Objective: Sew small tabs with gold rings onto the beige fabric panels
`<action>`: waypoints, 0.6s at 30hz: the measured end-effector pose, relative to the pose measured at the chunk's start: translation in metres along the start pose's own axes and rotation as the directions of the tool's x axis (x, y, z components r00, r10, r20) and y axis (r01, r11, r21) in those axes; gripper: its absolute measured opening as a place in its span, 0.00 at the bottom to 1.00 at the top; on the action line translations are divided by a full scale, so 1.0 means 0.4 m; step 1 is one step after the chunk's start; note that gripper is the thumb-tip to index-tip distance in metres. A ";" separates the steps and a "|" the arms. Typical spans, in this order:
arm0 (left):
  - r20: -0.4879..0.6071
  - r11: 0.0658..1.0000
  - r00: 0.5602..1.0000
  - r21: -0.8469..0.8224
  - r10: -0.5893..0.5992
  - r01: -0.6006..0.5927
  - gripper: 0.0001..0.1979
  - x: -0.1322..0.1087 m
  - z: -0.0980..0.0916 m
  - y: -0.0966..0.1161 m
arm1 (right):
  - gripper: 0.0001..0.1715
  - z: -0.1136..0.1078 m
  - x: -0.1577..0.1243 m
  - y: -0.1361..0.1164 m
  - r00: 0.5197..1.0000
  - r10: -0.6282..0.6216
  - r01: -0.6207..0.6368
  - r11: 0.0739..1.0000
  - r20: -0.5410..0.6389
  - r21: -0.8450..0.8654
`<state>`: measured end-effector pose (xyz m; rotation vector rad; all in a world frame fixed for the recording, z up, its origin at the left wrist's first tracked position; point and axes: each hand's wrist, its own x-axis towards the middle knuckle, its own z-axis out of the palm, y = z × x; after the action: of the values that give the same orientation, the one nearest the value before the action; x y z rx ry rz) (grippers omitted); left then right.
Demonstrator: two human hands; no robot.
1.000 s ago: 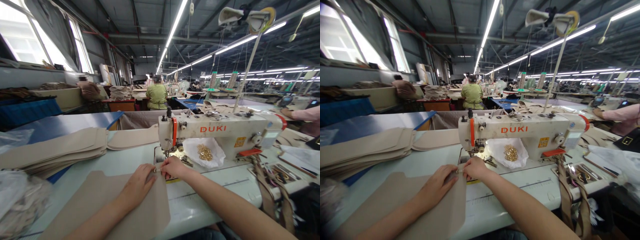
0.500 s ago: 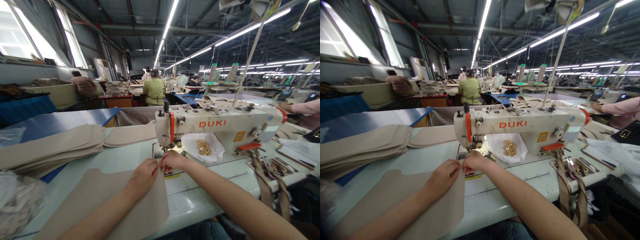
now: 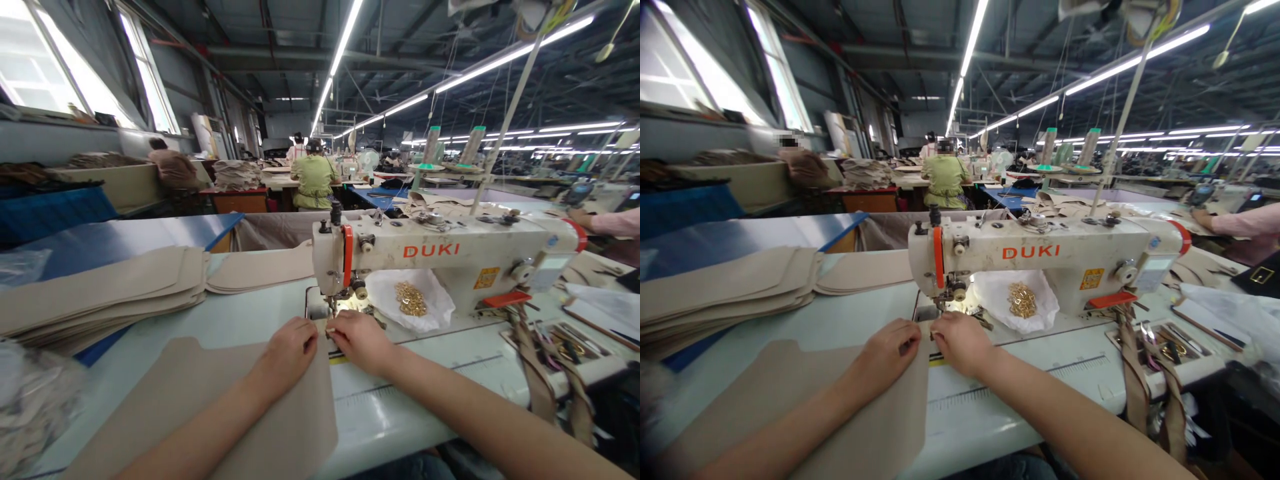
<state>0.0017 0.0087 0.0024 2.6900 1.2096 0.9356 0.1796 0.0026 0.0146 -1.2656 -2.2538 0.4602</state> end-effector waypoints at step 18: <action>0.017 1.000 1.000 -0.003 0.022 -0.022 0.10 -0.003 0.005 -0.003 | 0.09 0.015 -0.024 0.019 0.944 -0.321 0.325 0.872 0.074 -0.365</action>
<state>0.0014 0.0090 -0.0001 2.7088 1.1766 0.9151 0.1856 -0.0022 0.0031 -1.0162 -2.5809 -0.0944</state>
